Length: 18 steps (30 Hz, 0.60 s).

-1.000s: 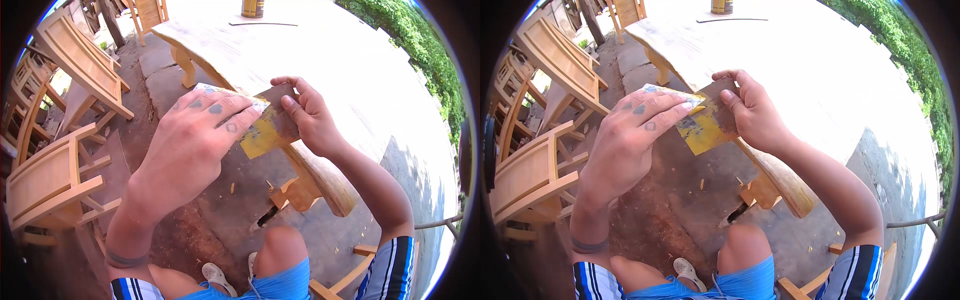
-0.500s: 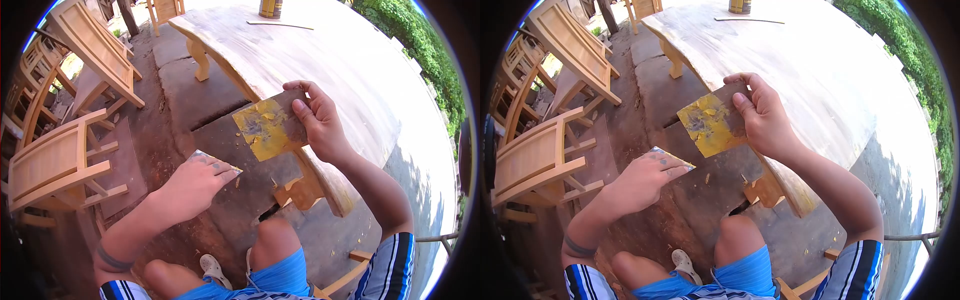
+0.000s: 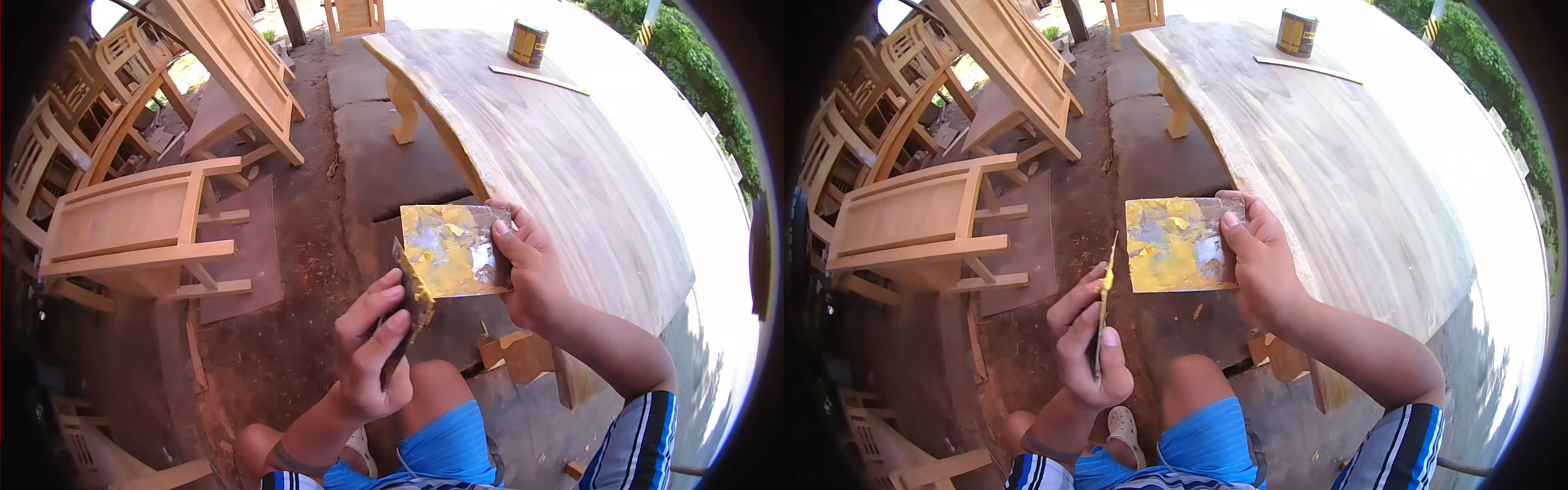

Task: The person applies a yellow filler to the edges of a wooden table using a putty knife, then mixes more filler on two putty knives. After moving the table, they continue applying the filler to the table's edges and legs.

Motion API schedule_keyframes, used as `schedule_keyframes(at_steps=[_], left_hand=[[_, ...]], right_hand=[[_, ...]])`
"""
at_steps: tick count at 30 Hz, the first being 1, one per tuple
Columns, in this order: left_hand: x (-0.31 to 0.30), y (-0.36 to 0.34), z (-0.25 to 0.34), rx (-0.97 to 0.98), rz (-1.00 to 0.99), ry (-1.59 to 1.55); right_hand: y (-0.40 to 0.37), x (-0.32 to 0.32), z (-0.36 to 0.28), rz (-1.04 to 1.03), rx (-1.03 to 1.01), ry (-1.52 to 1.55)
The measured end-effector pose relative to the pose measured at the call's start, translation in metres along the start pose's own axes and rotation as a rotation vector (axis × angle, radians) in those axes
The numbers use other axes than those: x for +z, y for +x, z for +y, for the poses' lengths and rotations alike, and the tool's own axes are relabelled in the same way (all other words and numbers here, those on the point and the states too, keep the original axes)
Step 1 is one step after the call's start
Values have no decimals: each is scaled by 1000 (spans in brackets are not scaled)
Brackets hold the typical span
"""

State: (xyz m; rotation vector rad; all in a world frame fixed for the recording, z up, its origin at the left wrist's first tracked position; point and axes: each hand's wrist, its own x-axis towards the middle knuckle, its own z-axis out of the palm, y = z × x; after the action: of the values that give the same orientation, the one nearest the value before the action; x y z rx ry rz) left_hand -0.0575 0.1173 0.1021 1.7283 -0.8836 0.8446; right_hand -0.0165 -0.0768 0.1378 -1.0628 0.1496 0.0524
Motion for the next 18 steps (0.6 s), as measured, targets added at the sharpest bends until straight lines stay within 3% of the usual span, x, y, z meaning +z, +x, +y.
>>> schedule_keyframes(at_steps=[2,6,10,16,18], left_hand=[[17,-2,-8,146,-83,183],[16,-19,-49,-116,-81,262],[-33,-2,-57,-331,-193,384],[-73,85,-13,-174,-555,372],[-72,92,-15,-172,-570,415]], right_hand=[[2,5,0,-45,-27,39],[13,3,1,-86,-139,8],[18,12,6,-105,-240,-216],[23,41,19,-150,-417,-535],[22,51,19,-145,-441,-545]])
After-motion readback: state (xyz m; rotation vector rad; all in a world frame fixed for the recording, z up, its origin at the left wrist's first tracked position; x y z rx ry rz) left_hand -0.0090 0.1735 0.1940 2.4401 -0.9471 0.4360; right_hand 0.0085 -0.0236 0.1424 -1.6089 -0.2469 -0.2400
